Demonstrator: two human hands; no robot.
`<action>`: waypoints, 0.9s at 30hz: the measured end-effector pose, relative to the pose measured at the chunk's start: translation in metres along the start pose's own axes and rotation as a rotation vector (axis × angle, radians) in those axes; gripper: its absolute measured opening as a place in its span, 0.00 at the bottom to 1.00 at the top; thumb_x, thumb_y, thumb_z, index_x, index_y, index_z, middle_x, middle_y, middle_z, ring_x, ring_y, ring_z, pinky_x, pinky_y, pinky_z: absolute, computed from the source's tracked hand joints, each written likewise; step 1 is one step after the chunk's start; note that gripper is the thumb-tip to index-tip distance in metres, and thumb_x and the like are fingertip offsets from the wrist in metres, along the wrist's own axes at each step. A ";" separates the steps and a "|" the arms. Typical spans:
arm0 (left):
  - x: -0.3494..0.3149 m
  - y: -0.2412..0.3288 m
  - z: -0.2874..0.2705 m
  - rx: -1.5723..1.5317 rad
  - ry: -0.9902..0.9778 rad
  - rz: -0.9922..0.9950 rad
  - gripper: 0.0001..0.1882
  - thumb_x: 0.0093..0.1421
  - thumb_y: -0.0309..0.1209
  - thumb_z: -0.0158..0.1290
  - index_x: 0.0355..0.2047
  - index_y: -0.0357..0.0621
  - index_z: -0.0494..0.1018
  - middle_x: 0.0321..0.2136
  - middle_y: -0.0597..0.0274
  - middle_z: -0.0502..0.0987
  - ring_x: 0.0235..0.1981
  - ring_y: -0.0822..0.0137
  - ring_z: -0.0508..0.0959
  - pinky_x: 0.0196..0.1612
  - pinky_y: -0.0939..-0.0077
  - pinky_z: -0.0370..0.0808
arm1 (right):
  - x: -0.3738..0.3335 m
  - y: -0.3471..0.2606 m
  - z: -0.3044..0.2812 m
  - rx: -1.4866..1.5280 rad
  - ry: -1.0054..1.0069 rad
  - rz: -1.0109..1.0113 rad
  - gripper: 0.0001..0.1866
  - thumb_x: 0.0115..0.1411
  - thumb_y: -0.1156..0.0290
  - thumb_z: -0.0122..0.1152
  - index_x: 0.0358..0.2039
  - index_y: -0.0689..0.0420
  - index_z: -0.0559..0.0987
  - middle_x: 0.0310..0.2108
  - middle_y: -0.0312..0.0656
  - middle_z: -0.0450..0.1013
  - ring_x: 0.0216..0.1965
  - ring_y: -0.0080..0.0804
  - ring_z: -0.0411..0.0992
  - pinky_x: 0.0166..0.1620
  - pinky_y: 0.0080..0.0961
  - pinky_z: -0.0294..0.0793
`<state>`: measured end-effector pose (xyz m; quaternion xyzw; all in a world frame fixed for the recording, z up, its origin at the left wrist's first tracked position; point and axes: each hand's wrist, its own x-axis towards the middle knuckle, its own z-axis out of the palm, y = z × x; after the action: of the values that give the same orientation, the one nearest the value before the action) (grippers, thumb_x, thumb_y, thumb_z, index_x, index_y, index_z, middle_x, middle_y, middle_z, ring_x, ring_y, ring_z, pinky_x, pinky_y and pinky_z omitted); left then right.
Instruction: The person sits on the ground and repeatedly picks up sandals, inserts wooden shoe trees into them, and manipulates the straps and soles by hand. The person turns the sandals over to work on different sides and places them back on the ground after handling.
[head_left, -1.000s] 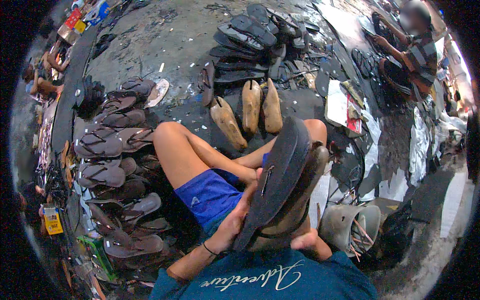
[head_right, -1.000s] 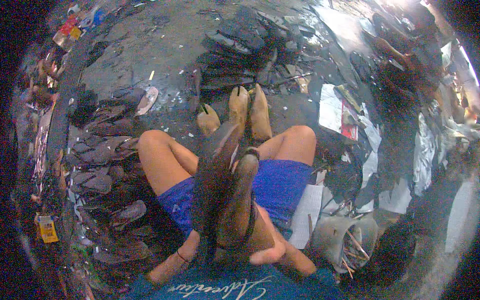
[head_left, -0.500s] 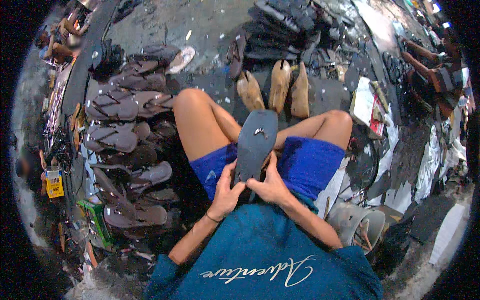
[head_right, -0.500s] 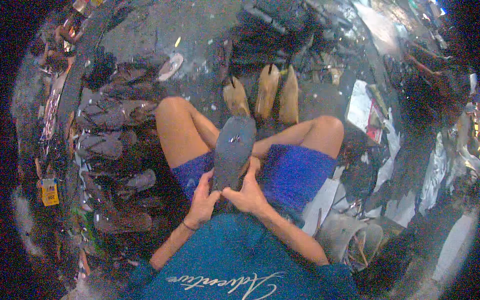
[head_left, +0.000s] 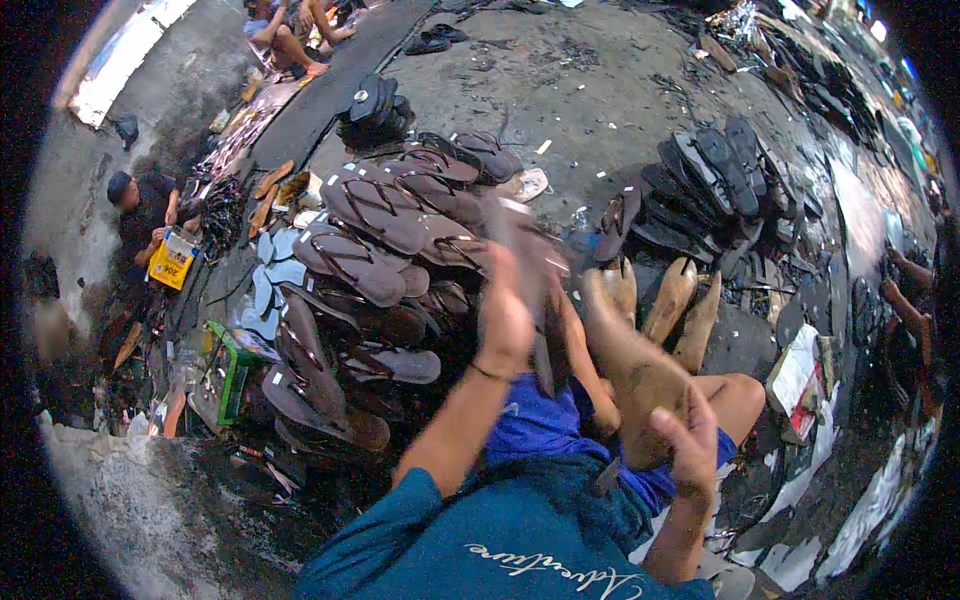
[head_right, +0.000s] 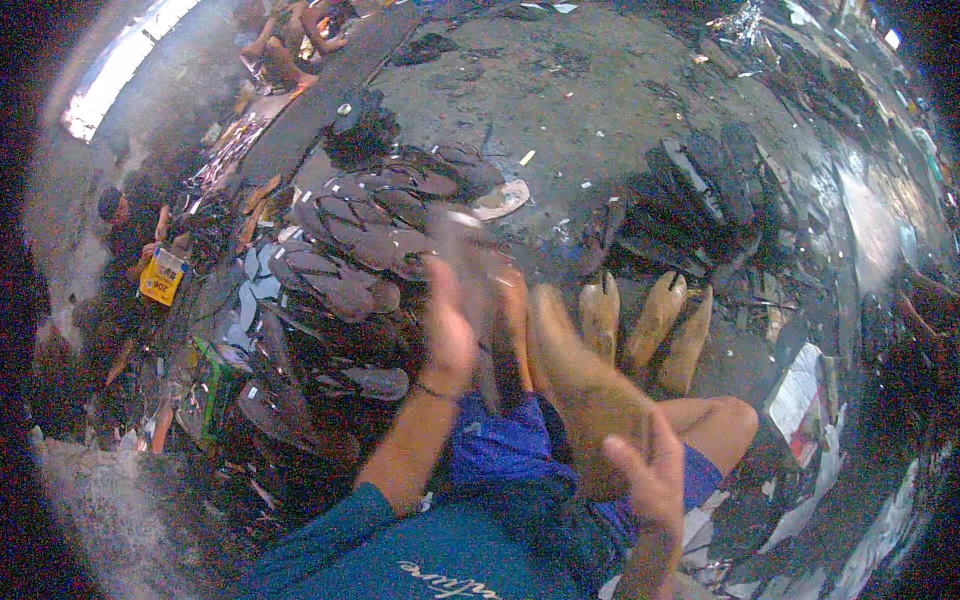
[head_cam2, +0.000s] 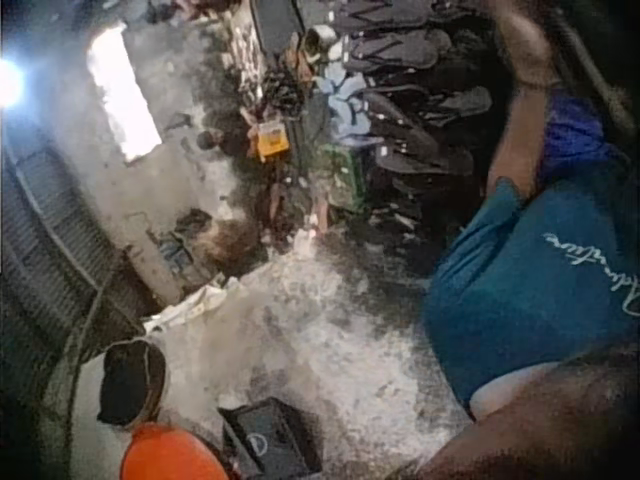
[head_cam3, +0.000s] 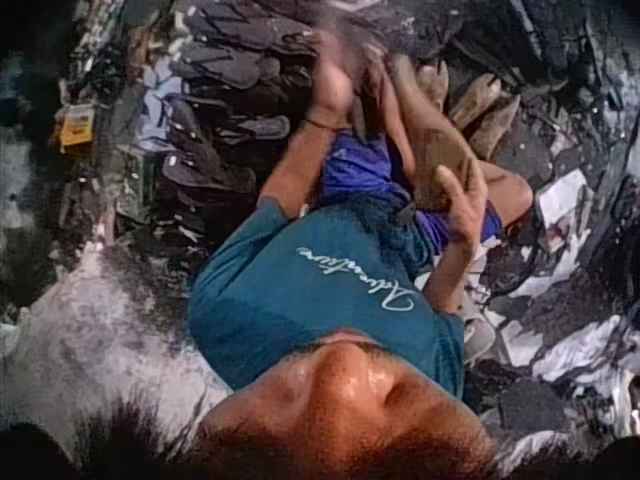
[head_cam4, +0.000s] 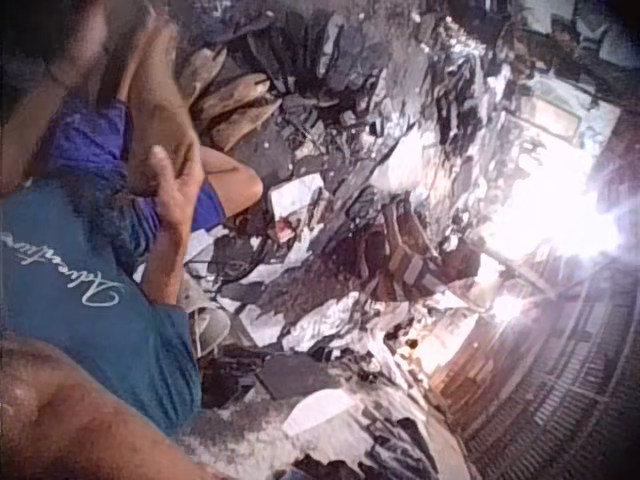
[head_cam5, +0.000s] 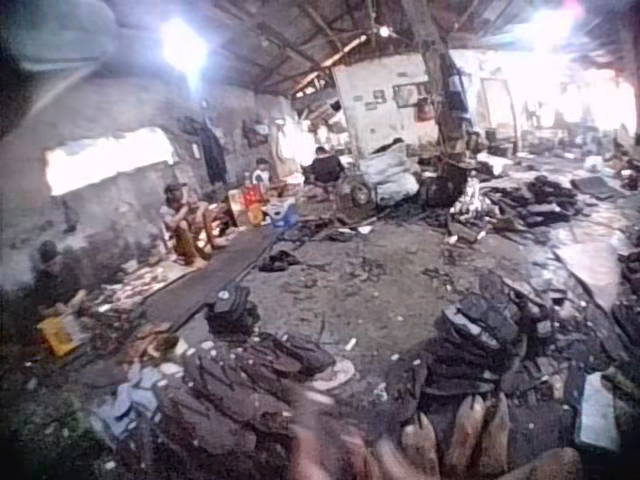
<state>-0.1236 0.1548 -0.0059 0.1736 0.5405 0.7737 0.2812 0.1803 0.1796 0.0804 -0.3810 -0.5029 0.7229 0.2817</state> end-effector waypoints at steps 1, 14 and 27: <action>0.026 0.028 -0.025 0.022 0.132 0.080 0.37 0.72 0.55 0.37 0.67 0.35 0.59 0.67 0.59 0.60 0.66 0.63 0.60 0.70 0.66 0.53 | 0.008 0.000 -0.014 -0.066 0.094 -0.018 0.32 0.57 0.69 0.65 0.61 0.65 0.68 0.55 0.46 0.73 0.58 0.36 0.70 0.62 0.33 0.66; -0.046 0.047 -0.078 0.868 0.091 0.590 0.35 0.73 0.51 0.34 0.66 0.30 0.58 0.66 0.45 0.62 0.68 0.52 0.61 0.70 0.58 0.53 | 0.279 0.115 -0.023 -1.200 0.490 -0.183 0.24 0.56 0.55 0.66 0.41 0.64 0.76 0.39 0.55 0.77 0.43 0.54 0.74 0.51 0.47 0.73; -0.026 0.028 0.043 0.104 -0.082 -0.103 0.18 0.68 0.25 0.50 0.57 0.36 0.67 0.50 0.57 0.77 0.52 0.63 0.76 0.58 0.68 0.72 | 0.100 0.098 0.030 -0.029 -0.092 0.001 0.21 0.60 0.75 0.68 0.52 0.61 0.73 0.45 0.37 0.75 0.48 0.26 0.72 0.53 0.27 0.73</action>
<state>-0.0857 0.1631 0.0360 0.1914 0.5762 0.7214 0.3332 0.0978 0.2104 -0.0321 -0.3515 -0.5255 0.7326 0.2523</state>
